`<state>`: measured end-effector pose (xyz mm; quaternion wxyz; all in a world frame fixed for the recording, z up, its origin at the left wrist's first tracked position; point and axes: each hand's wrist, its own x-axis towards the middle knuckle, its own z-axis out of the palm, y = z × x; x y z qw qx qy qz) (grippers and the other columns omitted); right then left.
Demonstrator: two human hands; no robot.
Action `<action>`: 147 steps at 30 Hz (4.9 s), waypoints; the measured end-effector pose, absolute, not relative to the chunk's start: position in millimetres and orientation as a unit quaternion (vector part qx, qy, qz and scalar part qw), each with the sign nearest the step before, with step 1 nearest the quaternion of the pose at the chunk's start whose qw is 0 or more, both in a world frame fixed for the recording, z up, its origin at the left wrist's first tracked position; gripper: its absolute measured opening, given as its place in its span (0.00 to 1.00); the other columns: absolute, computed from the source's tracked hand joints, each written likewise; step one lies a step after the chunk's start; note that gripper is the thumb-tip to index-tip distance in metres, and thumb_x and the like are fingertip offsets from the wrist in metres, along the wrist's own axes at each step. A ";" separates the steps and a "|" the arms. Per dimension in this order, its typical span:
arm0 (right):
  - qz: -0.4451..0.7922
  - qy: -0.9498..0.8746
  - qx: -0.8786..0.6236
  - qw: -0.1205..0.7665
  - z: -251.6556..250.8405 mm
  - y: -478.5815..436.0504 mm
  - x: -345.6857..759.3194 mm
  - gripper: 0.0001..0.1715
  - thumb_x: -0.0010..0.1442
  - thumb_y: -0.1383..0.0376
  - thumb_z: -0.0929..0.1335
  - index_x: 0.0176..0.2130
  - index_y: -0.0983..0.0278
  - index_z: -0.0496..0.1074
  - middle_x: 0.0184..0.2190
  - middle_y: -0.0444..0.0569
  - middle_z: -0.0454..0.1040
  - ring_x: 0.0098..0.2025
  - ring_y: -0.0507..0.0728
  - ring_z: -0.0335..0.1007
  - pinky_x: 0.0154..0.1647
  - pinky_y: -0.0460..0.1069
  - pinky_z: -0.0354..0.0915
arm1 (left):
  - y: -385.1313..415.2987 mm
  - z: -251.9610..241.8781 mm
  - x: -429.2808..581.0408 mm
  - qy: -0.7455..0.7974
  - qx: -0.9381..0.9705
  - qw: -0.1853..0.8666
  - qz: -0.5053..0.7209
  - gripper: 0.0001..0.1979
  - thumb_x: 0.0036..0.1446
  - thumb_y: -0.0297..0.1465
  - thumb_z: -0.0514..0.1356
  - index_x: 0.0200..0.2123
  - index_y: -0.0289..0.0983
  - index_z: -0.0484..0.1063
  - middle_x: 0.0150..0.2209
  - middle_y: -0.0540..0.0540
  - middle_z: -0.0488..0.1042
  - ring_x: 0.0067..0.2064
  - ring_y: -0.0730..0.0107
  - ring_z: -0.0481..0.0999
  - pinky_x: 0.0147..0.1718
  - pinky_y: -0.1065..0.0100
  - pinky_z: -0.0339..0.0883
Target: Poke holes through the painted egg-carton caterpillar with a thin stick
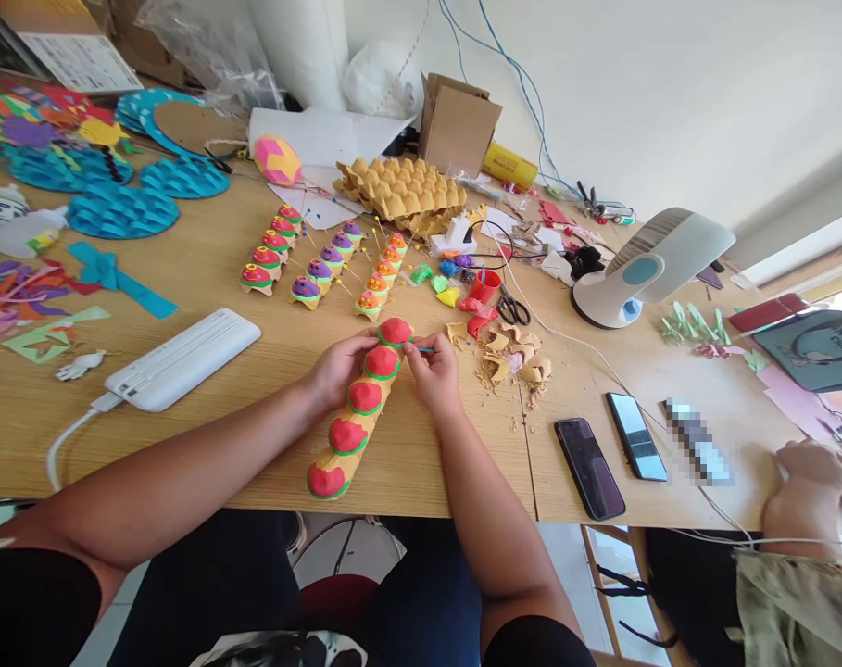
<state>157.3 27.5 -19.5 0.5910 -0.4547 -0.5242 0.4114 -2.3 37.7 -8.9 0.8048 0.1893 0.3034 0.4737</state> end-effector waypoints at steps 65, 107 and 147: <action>0.686 -0.295 -0.343 0.570 -22.7 22.7 160.7 0.20 0.49 0.55 0.81 0.36 0.60 0.75 0.33 0.40 0.79 0.32 0.49 0.73 0.36 0.44 0.72 | 42.7 -22.4 -6.3 0.301 0.375 0.740 0.469 0.18 0.51 0.41 0.74 0.42 0.36 0.84 0.39 0.45 0.83 0.40 0.66 0.80 0.41 0.68 0.73; 0.710 -0.295 -0.338 0.543 -24.4 22.6 162.9 0.21 0.47 0.54 0.82 0.34 0.59 0.75 0.31 0.41 0.80 0.32 0.51 0.73 0.37 0.47 0.72 | 40.7 -17.4 -7.2 0.268 0.318 0.783 0.463 0.19 0.46 0.45 0.76 0.32 0.35 0.82 0.29 0.47 0.78 0.29 0.74 0.73 0.28 0.73 0.67; 0.700 -0.291 -0.353 0.549 -27.0 25.4 164.6 0.20 0.49 0.55 0.81 0.35 0.60 0.75 0.31 0.40 0.79 0.32 0.50 0.73 0.37 0.46 0.72 | 45.5 -21.7 -8.8 0.300 0.371 0.748 0.461 0.17 0.49 0.39 0.75 0.40 0.37 0.84 0.40 0.45 0.84 0.39 0.65 0.81 0.42 0.66 0.74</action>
